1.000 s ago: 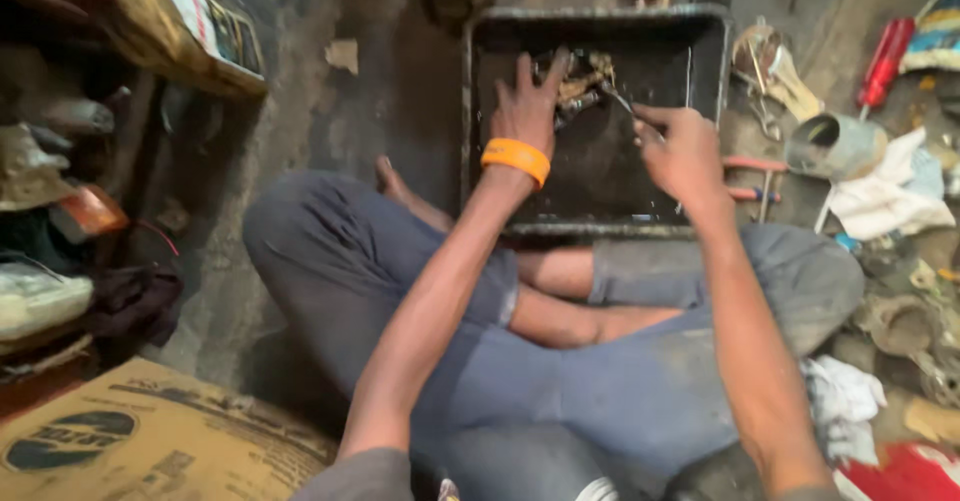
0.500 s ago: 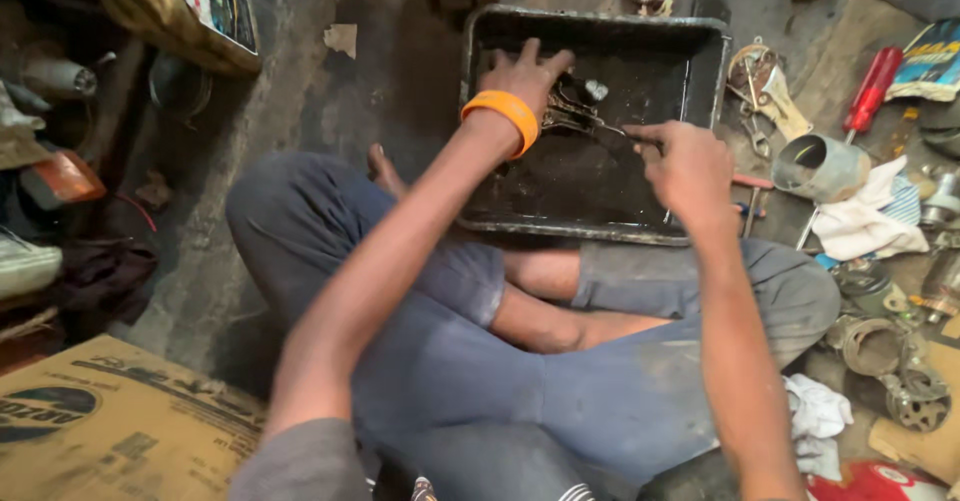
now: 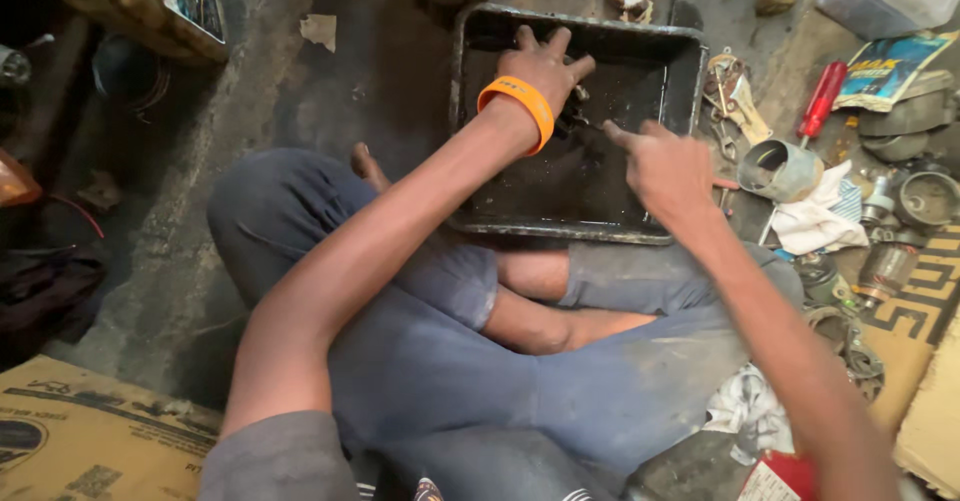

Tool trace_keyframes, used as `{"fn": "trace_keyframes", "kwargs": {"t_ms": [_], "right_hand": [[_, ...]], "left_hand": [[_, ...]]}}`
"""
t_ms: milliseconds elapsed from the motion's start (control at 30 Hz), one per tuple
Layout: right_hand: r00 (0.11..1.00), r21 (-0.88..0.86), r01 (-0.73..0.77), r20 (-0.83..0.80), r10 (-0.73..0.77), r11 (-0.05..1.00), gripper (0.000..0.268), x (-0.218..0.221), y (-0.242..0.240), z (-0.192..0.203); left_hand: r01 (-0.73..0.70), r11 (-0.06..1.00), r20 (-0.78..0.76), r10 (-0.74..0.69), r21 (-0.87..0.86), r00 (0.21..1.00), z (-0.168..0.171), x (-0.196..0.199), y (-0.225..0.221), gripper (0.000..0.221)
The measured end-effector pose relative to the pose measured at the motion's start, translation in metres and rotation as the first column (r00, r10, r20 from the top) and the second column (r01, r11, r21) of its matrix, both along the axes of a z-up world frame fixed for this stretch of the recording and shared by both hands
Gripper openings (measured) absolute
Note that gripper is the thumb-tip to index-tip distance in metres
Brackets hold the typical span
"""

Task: The person sits on the floor and scrubs a mechanical part in a black tray using a brush. They rotate the part to clean different sides and then pour liquid from a bottle onto it.

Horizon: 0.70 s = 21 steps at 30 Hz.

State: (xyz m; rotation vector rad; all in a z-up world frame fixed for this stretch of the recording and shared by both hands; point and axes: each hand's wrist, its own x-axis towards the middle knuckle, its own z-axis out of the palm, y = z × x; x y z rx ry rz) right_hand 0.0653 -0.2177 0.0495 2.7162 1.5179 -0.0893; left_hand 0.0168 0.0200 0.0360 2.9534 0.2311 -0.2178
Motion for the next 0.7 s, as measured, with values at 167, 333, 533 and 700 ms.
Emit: {"fn": "trace_keyframes", "kwargs": {"t_ms": [167,333,533,700], "right_hand": [[0.883,-0.012,0.296,-0.378,-0.279,0.955,0.041,-0.017,0.011,0.014],[0.678,0.058,0.468,-0.663,-0.316,0.882,0.035,-0.041,0.002,0.013],[0.9,0.175,0.318,-0.366,-0.239,0.932,0.027,-0.061,0.006,-0.005],[0.892,0.145,0.353,-0.35,-0.286,0.924,0.025,-0.07,0.035,-0.013]], "left_hand": [[-0.031,0.999,-0.042,0.03,-0.038,0.999,-0.014,-0.002,0.008,0.051],[-0.112,0.982,-0.052,0.105,-0.153,0.993,-0.018,-0.016,0.024,0.053],[-0.222,0.928,-0.251,0.147,-0.301,0.957,0.0,-0.027,0.033,0.089],[-0.248,0.922,-0.329,0.145,-0.297,0.933,0.008,-0.03,0.04,0.107]]}}
